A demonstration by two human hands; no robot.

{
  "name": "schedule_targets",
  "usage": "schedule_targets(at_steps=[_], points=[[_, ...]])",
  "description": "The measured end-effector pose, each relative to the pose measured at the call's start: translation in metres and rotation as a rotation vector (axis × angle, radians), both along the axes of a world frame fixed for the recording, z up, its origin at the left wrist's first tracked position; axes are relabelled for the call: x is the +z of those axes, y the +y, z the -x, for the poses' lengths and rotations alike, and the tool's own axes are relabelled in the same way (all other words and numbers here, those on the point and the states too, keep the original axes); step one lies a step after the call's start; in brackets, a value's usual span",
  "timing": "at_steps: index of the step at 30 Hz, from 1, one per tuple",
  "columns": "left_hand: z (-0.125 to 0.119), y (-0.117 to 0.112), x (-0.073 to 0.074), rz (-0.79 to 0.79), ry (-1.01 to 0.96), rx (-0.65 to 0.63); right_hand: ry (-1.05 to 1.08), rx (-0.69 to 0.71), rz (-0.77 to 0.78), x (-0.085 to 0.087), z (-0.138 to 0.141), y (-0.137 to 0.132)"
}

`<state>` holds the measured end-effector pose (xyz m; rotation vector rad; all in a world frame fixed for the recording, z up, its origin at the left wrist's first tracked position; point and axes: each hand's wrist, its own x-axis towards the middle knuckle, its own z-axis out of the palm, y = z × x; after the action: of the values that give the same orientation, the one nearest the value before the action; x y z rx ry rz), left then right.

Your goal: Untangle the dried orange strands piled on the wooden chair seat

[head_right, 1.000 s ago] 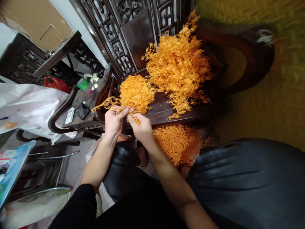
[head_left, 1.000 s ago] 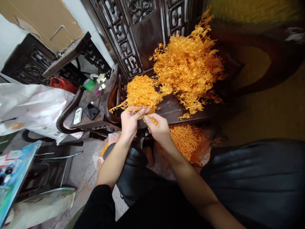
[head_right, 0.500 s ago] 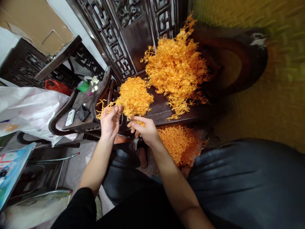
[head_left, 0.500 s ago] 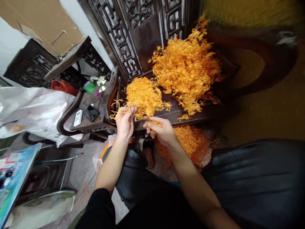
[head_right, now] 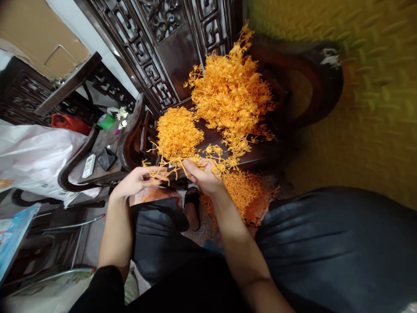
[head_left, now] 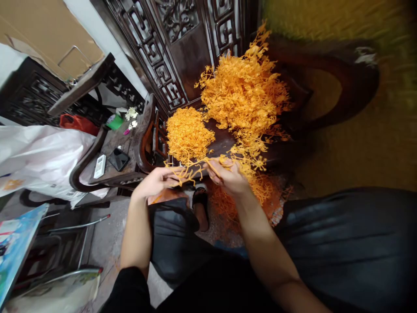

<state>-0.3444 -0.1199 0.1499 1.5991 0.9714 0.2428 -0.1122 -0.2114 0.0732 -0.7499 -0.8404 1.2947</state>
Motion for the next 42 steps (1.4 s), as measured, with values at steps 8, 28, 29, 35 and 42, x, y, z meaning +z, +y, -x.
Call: schedule_targets(at_steps=[8,28,29,35,42], points=[[-0.041,-0.019,-0.012,-0.069,-0.099,-0.099,-0.256,0.671,-0.301,-0.010,-0.022,0.001],[-0.060,-0.044,-0.004,-0.581,0.051,-0.244,-0.916,0.345,-0.213,-0.008,-0.002,-0.005],[-0.059,-0.041,-0.006,-0.563,0.040,-0.228,-0.982,0.350,-0.157,-0.005,-0.002,-0.007],[-0.054,-0.031,-0.017,-0.409,-0.123,0.114,-0.912,0.279,-0.035,0.011,-0.012,-0.011],[-0.055,-0.029,-0.020,-0.126,-0.435,0.408,-0.678,-0.179,0.033,0.016,-0.007,-0.007]])
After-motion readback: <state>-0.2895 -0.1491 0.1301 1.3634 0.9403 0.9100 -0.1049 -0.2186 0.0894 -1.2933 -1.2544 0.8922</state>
